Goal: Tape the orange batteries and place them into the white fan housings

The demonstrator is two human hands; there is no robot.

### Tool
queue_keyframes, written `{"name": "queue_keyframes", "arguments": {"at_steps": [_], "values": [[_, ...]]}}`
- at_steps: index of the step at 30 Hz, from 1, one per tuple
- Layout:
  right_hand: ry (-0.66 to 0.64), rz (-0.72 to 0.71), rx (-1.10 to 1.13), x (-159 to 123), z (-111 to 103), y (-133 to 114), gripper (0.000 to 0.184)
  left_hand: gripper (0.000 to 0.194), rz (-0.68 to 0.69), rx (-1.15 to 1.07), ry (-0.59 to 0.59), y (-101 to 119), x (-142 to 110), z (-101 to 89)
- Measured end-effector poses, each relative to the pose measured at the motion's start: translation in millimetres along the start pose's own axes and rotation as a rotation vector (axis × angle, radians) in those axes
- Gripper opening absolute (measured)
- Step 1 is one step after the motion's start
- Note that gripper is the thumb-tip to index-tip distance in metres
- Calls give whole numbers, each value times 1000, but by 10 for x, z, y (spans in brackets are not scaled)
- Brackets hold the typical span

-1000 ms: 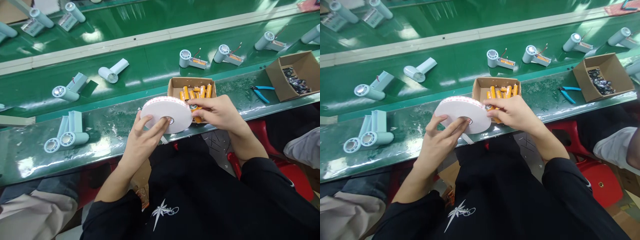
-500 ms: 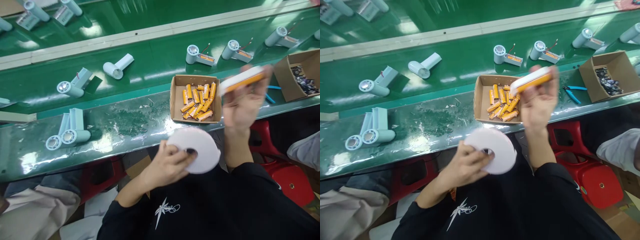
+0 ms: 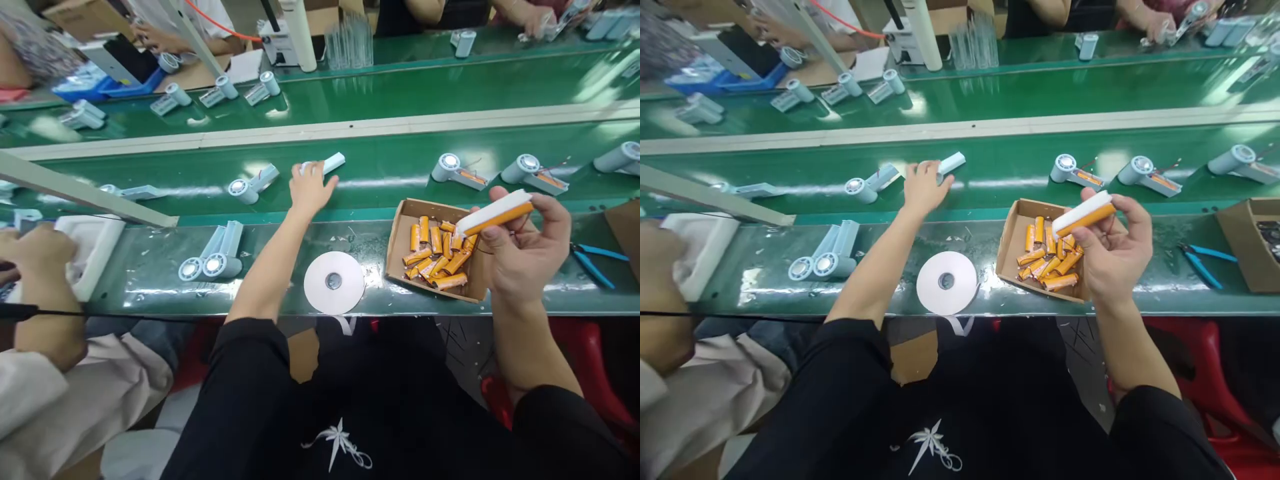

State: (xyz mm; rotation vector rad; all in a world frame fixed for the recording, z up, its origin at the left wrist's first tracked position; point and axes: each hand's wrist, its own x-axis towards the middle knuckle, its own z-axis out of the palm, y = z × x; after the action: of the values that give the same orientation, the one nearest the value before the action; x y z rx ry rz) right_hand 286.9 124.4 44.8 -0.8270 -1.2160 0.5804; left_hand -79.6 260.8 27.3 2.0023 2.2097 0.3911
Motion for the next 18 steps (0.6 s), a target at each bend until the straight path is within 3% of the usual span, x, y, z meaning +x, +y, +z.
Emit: {"name": "queue_keyframes", "arguments": {"at_steps": [2, 4, 7, 10, 12, 14, 16, 18], "values": [[-56, -18, -20, 5, 14, -4, 57, 54, -75, 21, -5, 21, 447, 25], [-82, 0, -68, -66, -133, -17, 58, 51, -38, 29, -70, -62, 692, 23], [-102, 124, -189, -262, -515, -66, 58, 39, 123, 72, -173, -194, 744, 45], [-128, 245, -303, -368, -737, -162, 54, 23, 364, 222, -265, -125, 639, 156], [-133, 215, -309, -276, -660, -201, 56, 16, 546, 267, -266, 58, 599, 273], [-167, 102, -221, -38, -414, -153, 59, 22, 684, 236, -238, 298, 625, 394], [-245, 9, -107, 291, -79, 17, 57, 26, 755, 214, -256, 518, 716, 477], [-351, 24, -77, 630, 260, 293, 50, 25, 756, 186, -332, 658, 846, 498]]}}
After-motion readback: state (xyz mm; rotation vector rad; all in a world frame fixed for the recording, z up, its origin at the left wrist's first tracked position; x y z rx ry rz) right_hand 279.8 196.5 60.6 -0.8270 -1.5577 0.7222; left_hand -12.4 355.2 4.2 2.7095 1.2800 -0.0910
